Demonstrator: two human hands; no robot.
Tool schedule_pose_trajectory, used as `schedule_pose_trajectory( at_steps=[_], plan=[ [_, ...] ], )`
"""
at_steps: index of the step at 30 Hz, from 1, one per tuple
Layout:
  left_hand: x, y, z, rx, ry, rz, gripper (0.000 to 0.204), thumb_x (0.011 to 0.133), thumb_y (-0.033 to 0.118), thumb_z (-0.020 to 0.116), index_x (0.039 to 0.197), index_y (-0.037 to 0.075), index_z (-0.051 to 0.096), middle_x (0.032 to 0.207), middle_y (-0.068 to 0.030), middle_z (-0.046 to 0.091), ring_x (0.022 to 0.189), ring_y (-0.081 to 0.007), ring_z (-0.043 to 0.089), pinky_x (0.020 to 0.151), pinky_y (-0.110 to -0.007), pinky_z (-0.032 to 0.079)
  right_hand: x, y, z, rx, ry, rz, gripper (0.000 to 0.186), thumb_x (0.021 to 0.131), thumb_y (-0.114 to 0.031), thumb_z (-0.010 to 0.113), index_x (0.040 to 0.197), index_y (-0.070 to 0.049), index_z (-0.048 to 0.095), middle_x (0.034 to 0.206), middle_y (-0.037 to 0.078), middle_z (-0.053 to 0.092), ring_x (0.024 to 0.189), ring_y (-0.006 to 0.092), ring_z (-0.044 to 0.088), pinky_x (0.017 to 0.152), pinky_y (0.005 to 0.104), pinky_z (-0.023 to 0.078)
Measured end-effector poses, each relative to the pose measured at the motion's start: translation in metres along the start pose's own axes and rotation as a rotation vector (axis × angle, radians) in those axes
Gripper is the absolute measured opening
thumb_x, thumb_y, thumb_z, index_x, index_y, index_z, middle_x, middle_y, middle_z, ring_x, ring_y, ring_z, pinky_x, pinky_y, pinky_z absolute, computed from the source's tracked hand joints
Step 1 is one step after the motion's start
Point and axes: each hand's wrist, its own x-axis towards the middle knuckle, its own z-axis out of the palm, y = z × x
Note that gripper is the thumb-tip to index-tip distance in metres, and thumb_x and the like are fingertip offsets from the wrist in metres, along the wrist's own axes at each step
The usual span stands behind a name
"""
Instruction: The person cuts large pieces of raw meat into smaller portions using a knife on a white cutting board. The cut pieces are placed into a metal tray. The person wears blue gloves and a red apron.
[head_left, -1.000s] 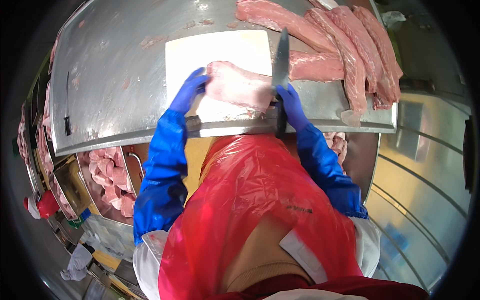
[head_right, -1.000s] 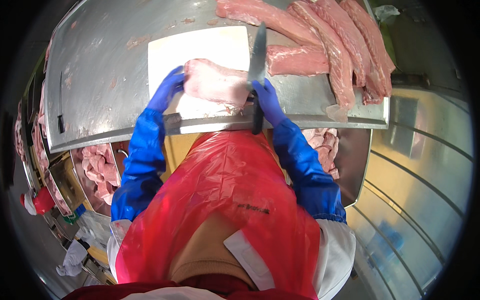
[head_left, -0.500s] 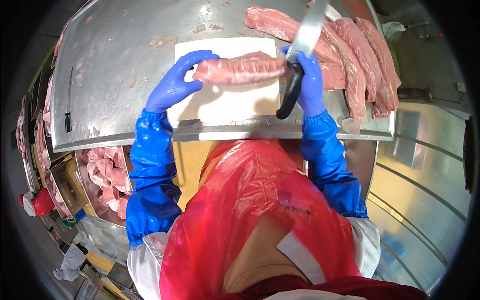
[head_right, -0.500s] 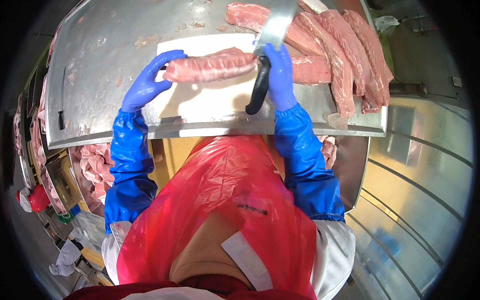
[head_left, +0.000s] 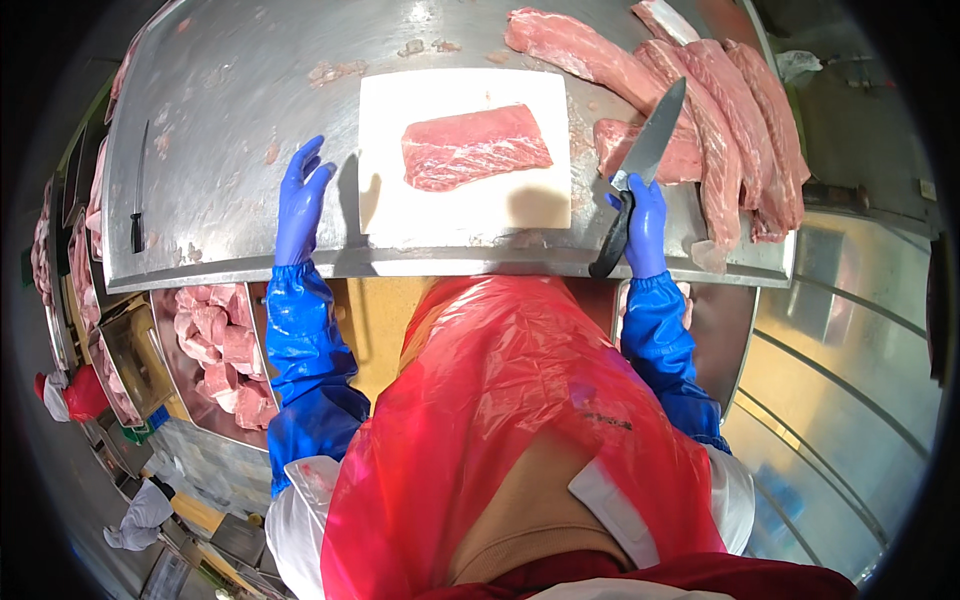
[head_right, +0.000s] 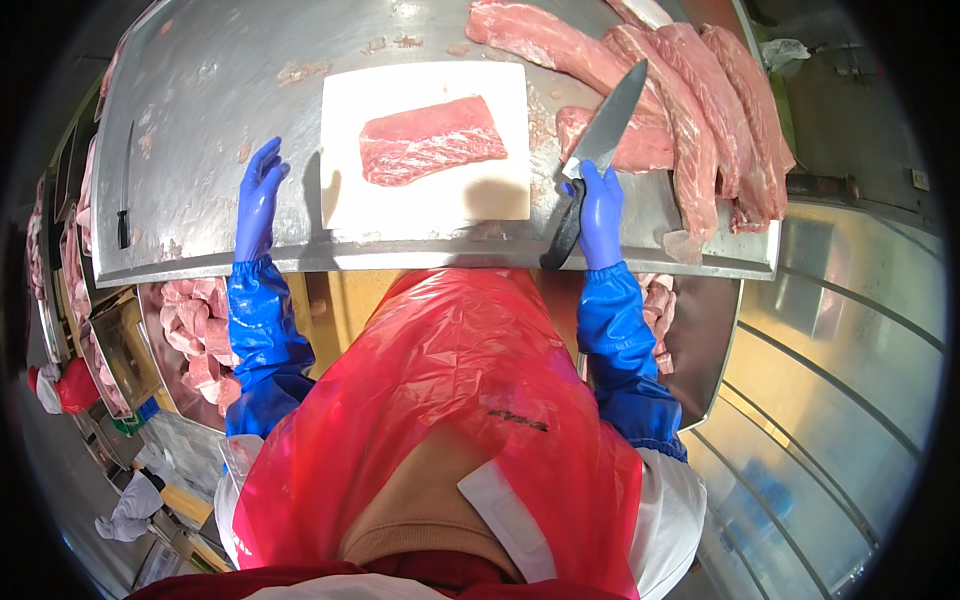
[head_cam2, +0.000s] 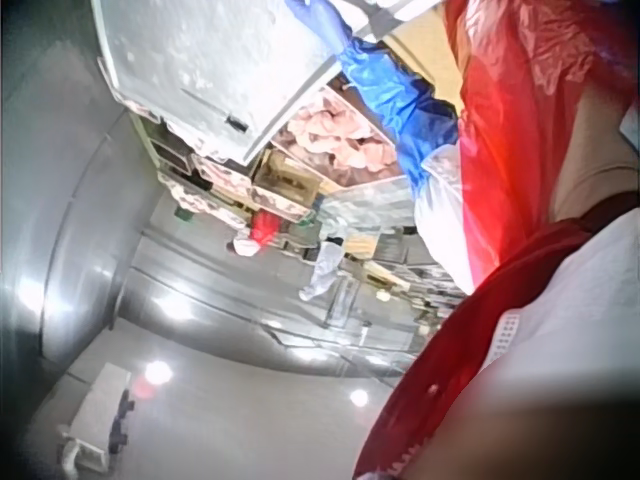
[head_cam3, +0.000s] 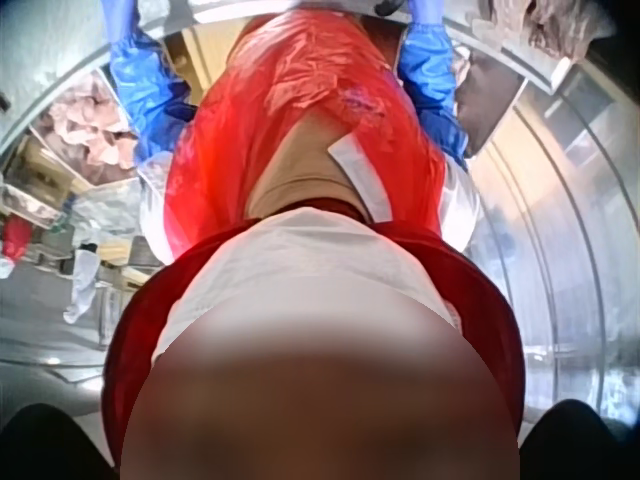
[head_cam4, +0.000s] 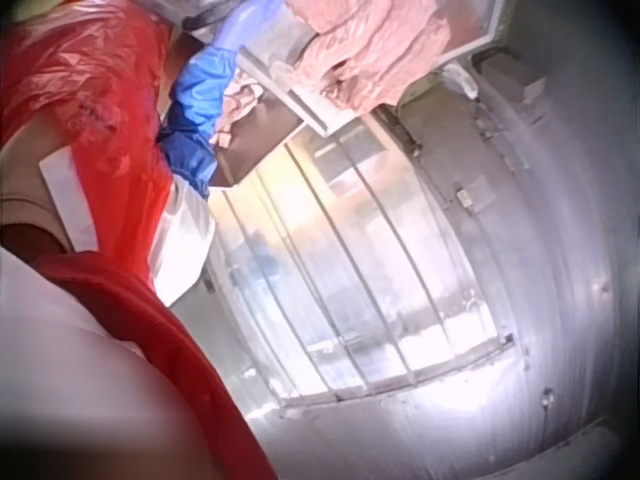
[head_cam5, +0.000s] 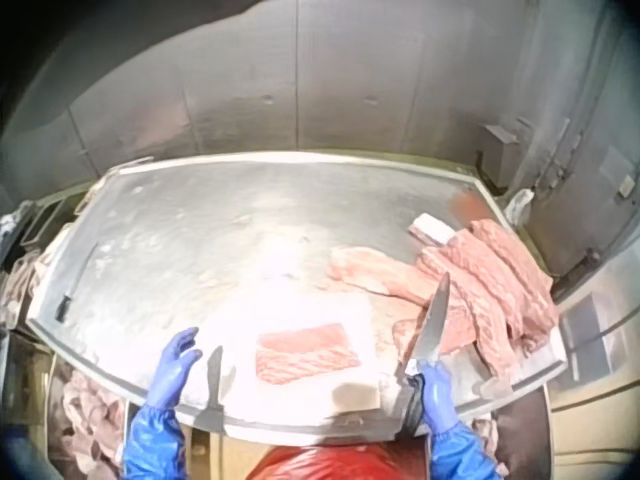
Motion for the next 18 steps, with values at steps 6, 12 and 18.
schedule_pose_trajectory(
  at_steps=[6, 12, 18],
  plan=[
    [0.023, -0.032, 0.042, -0.471, -0.128, -0.395, 0.059, 0.088, 0.021, 0.062, 0.141, 0.007, 0.044, 0.12, -0.0124, 0.06, 0.113, -0.022, 0.055, 0.093, -0.034, 0.044, 0.03, 0.009, 0.047, -0.033, -0.223, 0.118, 0.028, 0.095, -0.02, 0.057, 0.117, -0.003, 0.054, 0.103, 0.005, 0.059, 0.091, 0.0153, 0.061, 0.078, 0.0335, 0.056],
    [0.033, -0.03, 0.13, -0.433, -0.219, -0.284, 0.063, 0.084, 0.02, 0.066, 0.139, -0.001, 0.043, 0.119, -0.0128, 0.061, 0.107, -0.0214, 0.058, 0.091, -0.03, 0.047, 0.04, 0.064, 0.115, -0.063, -0.388, -0.056, 0.035, 0.095, -0.019, 0.057, 0.124, -0.002, 0.052, 0.109, 0.007, 0.059, 0.094, 0.0147, 0.059, 0.081, 0.0269, 0.051],
    [0.029, -0.041, 0.089, -0.469, -0.315, -0.44, 0.053, 0.089, 0.031, 0.06, 0.134, 0.005, 0.051, 0.12, -0.0104, 0.061, 0.106, -0.0195, 0.059, 0.088, -0.03, 0.045, 0.049, 0.056, 0.052, 0.021, -0.305, 0.12, 0.025, 0.093, -0.021, 0.061, 0.11, -0.003, 0.059, 0.095, 0.004, 0.063, 0.082, 0.0115, 0.062, 0.077, 0.026, 0.053]
  ],
)
